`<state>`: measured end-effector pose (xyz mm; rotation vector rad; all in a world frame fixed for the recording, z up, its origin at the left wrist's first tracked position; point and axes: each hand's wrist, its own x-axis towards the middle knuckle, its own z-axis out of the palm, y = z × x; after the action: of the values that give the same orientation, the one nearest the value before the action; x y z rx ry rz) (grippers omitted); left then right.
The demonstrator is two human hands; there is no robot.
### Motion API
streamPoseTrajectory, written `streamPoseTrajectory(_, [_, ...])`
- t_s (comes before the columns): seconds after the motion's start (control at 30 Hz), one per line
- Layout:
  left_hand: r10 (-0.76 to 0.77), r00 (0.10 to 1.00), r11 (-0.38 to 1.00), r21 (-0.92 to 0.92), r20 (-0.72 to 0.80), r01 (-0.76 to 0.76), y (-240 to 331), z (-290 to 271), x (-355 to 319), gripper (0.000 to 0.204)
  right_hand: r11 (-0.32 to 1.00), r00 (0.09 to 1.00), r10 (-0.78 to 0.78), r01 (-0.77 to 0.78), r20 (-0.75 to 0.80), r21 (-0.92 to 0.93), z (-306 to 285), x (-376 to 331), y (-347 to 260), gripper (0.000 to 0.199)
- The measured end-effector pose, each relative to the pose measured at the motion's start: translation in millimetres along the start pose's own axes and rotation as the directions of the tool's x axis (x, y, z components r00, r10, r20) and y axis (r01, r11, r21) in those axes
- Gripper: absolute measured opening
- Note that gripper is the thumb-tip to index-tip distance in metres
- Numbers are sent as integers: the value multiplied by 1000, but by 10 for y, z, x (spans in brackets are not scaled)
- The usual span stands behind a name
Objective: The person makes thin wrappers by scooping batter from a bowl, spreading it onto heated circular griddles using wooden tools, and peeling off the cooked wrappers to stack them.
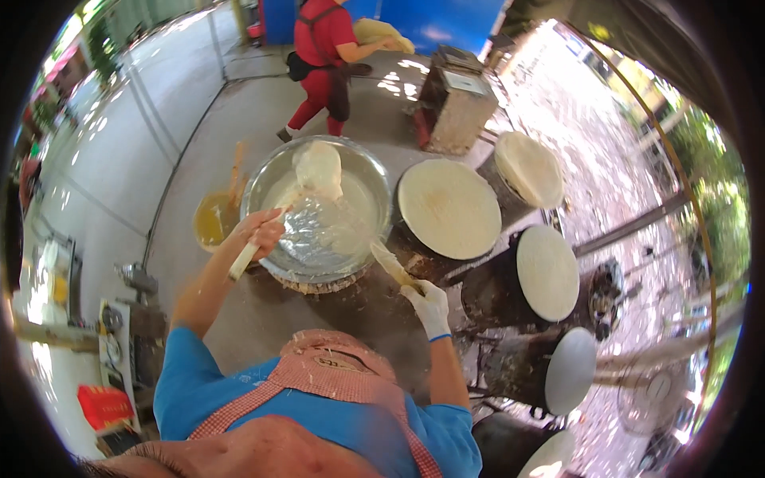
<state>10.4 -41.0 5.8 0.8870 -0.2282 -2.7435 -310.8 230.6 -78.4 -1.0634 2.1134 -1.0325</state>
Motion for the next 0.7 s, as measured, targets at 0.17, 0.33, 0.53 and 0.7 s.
streamPoseTrajectory(0.17, [41,996,967,249,84,-61,-398,215,527,25,915,997,81,-76,5,397,0,-341,40,34])
streamPoseTrajectory(0.33, [-505,859,805,-315,79,502,-586,497,975,26,958,960,267,-256,-80,131,-163,-1099,673,34])
streamPoseTrajectory(0.53, [-473,793,772,615,383,164,-1623,1428,1575,46,968,855,220,-132,-470,213,-1137,-1929,972,35])
streamPoseTrajectory(0.7, [-788,474,561,139,393,816,-3341,1988,2594,39,908,799,371,-207,-472,364,-1648,-2640,2085,28])
